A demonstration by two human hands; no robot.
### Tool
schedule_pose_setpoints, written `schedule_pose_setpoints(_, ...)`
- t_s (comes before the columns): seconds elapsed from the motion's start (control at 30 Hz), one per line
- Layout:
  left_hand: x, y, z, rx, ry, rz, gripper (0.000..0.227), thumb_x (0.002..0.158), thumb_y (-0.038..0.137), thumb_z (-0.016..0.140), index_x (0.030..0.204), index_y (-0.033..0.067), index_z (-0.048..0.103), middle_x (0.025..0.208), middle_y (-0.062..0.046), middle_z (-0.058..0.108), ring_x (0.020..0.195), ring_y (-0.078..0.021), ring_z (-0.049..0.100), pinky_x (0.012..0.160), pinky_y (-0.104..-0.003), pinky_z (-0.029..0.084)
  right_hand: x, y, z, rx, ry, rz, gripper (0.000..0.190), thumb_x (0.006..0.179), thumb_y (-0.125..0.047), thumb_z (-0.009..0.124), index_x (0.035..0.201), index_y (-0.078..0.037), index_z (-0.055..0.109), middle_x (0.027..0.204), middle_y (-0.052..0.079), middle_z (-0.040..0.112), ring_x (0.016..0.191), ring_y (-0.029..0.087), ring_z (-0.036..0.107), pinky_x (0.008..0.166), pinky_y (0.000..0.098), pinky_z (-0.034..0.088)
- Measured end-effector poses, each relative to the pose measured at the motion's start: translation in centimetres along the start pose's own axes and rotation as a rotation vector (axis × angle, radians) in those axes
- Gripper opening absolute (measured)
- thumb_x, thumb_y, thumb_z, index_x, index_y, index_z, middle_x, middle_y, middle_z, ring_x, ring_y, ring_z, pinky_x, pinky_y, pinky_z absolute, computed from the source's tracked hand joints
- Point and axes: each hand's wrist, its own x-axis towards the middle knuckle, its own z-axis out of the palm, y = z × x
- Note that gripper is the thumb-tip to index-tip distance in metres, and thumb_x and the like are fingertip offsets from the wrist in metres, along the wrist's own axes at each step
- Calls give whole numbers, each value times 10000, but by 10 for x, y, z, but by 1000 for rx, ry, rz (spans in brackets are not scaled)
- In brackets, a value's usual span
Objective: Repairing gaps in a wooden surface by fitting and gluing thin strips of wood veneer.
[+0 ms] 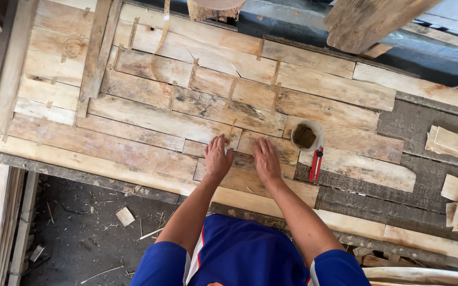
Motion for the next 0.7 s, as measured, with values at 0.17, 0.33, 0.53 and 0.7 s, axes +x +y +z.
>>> schedule_pose_setpoints(0.17,-2,21,-18,-82,-51,-49,310,919,225,693,1180,82,607,1180,-94,680,1173,-310,614,1014,-486,414,-8,-12,-12,52,94,-57,465,992,-184,610,1441,-83,542,1585,115,423,1475,340,356,1149,535,362)
schedule_pose_setpoints(0.33,-12,34,-11,-195,-155,47,241,922,223,696,1078,65,602,966,-154,712,846,-359,715,776,-464,554,-17,-18,-13,364,314,-149,401,988,-150,658,1363,-16,610,1415,194,587,1317,357,555,1109,484,459)
schedule_pose_setpoints(0.53,-30,57,-8,-399,-239,39,196,890,166,686,1019,49,597,877,-162,744,814,-367,733,694,-456,569,-29,11,21,1336,25,177,210,1003,-34,576,1185,18,668,1049,80,719,934,141,689,840,285,597)
schedule_pose_setpoints(0.7,-37,63,-3,-370,-347,73,188,885,167,688,988,46,586,847,-150,742,804,-352,740,703,-443,576,-48,11,-8,1278,8,170,89,989,-75,671,1035,1,672,912,50,710,809,114,666,722,271,575)
